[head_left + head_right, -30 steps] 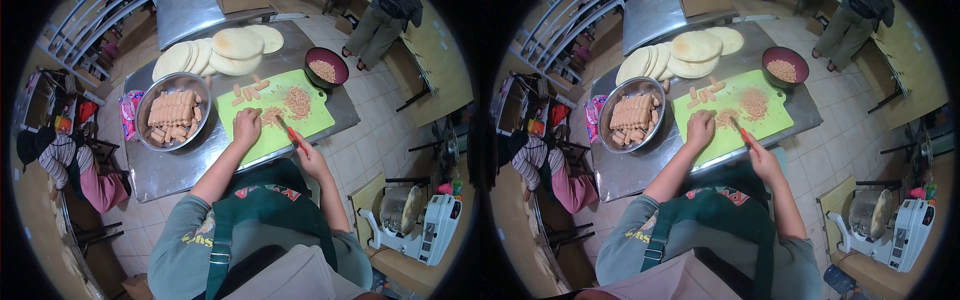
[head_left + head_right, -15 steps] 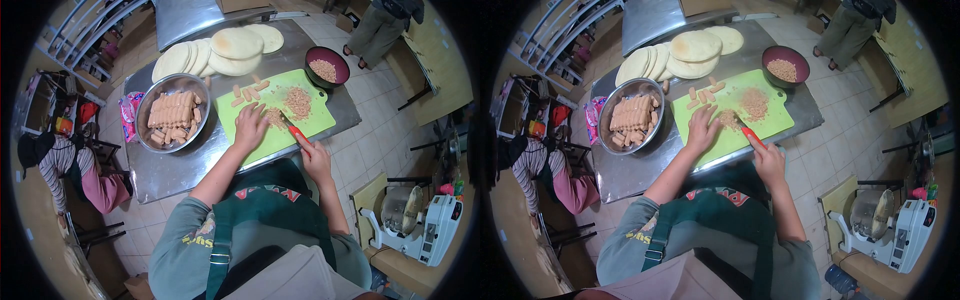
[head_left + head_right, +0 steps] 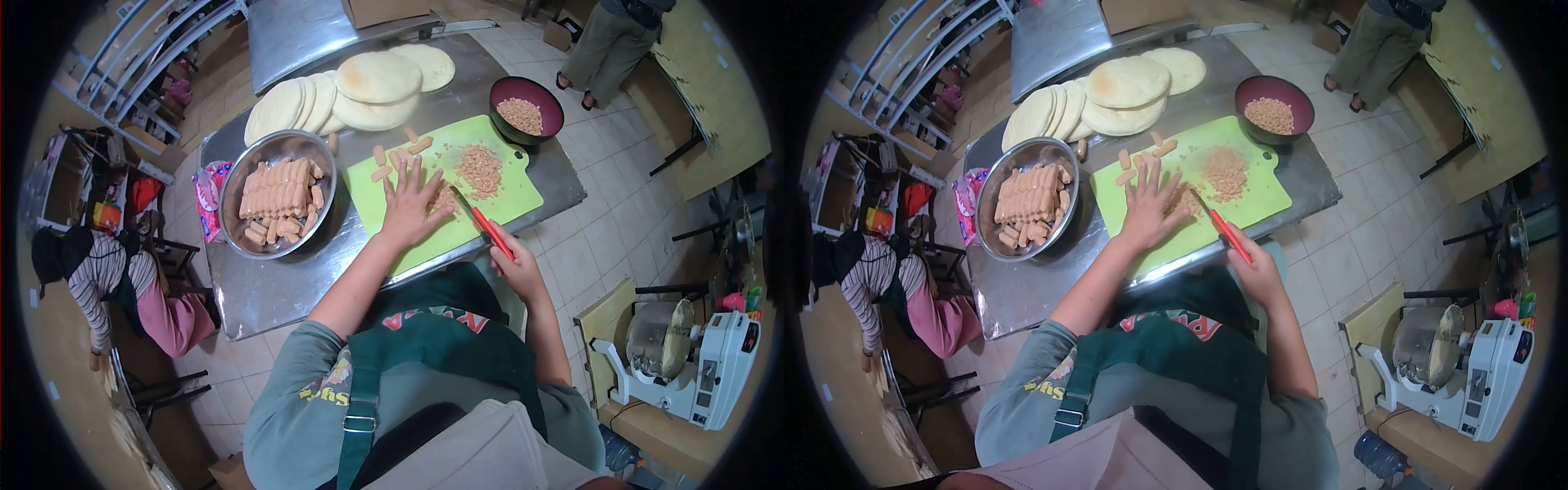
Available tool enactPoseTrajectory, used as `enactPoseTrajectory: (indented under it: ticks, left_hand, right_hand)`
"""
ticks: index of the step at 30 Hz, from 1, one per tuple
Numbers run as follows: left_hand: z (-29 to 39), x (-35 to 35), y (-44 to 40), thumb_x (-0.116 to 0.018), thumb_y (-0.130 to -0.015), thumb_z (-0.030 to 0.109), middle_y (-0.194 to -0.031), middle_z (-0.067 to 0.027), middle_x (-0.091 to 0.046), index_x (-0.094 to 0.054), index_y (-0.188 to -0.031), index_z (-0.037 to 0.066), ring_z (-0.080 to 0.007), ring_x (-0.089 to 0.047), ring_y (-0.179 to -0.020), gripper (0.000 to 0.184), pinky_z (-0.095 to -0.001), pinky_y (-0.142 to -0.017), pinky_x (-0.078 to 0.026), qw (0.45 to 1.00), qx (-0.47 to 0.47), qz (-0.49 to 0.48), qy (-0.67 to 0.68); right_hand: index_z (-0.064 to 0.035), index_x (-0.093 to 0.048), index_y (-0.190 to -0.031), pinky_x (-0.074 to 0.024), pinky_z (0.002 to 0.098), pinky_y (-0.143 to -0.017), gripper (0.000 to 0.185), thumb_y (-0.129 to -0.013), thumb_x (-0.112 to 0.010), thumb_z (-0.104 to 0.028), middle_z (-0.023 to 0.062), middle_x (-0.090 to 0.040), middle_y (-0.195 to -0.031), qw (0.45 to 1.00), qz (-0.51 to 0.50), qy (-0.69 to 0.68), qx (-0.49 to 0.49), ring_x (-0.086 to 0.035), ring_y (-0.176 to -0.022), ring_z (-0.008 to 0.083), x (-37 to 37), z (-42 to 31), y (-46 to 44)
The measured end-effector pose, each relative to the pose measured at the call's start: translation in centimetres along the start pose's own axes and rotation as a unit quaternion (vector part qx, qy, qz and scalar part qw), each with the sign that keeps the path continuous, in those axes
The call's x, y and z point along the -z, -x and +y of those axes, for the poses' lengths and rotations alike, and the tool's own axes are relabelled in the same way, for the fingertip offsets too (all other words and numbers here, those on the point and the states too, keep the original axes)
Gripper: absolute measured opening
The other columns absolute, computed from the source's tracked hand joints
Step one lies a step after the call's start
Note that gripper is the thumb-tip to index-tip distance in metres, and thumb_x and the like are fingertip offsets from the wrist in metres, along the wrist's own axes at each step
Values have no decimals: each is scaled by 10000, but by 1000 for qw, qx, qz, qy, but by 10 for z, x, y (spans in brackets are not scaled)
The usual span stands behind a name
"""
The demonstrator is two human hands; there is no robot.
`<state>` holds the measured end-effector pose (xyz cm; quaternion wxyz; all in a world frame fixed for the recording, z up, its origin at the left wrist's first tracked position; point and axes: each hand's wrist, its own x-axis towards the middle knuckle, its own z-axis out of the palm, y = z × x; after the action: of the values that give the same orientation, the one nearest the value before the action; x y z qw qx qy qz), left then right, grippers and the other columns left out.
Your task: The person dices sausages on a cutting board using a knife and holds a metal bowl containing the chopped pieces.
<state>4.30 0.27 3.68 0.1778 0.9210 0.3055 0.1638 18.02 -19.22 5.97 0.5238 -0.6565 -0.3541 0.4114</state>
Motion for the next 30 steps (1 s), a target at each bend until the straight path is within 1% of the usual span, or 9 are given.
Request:
enactPoseTrajectory:
  ticks: [3, 6, 8, 12, 15, 19, 23, 26, 30]
  left_hand:
    - [9, -3, 6, -479, -798, 624, -1497, -175, -107, -353, -1391, 242, -376, -34, -1385, 717, -623, -1052, -12, 999, -47, 7, -2]
    - [19, -3, 14, -502, -787, 611, -1489, -175, -135, -317, -1401, 275, -380, -82, -1378, 725, -653, -1034, -35, 989, -144, -28, -34]
    - [21, -6, 14, -508, -806, 579, -1483, -180, -152, -306, -1408, 236, -387, -107, -1371, 722, -652, -1032, -67, 989, -133, -8, -65]
    - [5, -17, 8, -519, -828, 526, -1476, -188, -169, -291, -1411, 147, -389, -126, -1366, 733, -605, -1052, -116, 997, -29, 70, -29]
    - [-6, -14, 10, -530, -842, 469, -1461, -215, -193, -269, -1396, 30, -391, -179, -1350, 753, -504, -1076, -191, 999, -4, 39, -9]
    - [-7, -19, 18, -531, -842, 464, -1438, -251, -221, -266, -1394, 25, -400, -208, -1337, 753, -483, -1077, -208, 1000, -6, 7, 19]
    - [0, -12, 21, -544, -824, 495, -1410, -281, -255, -261, -1395, 24, -418, -223, -1324, 793, -463, -1079, -212, 999, 31, -14, 15]
    - [-1, -15, 20, -535, -807, 547, -1409, -283, -255, -262, -1399, 41, -425, -222, -1321, 825, -483, -1076, -201, 999, 39, -25, 0]
    - [14, -14, 15, -518, -794, 593, -1421, -274, -238, -276, -1405, 94, -418, -215, -1328, 826, -507, -1081, -161, 992, 41, -68, -96]
  right_hand:
    - [-57, -312, -1394, -417, 185, -522, 495, -929, -465, -133, 35, -550, -723, 983, -44, -161, -77, -510, -589, 77, 0, -7, -2]
    - [-54, -287, -1400, -425, 207, -499, 509, -928, -464, -130, 60, -558, -730, 967, -57, -233, -86, -501, -541, 96, -3, -2, -8]
    - [-58, -295, -1396, -433, 205, -486, 497, -931, -460, -126, 59, -553, -719, 958, -81, -261, -88, -517, -557, 101, -2, -6, -9]
    - [-58, -262, -1411, -446, 208, -493, 538, -918, -477, -78, 64, -549, -831, 965, -64, -249, -56, -536, -610, 99, 8, -6, -17]
    - [-26, -371, -1346, -447, 200, -545, 476, -896, -523, -51, 39, -555, -882, 977, 90, -175, 86, -531, -657, 80, 13, -16, -33]
    - [-32, -507, -1116, -432, 197, -672, 223, -899, -545, -65, -9, -531, -877, 964, 168, -80, 188, -507, -735, 51, 40, 14, -92]
    - [-10, -494, -1074, -436, 210, -672, 209, -897, -553, -104, 16, -568, -821, 935, 192, -30, 296, -528, -741, 70, 53, 46, -145]
    - [-9, -491, -1083, -438, 217, -652, 217, -893, -551, -96, 32, -569, -803, 960, 178, -93, 194, -534, -719, 76, 46, 61, -145]
    - [-9, -492, -1106, -437, 217, -581, 240, -889, -549, -95, 32, -567, -737, 955, 196, -100, 199, -538, -639, 77, 44, 62, -141]
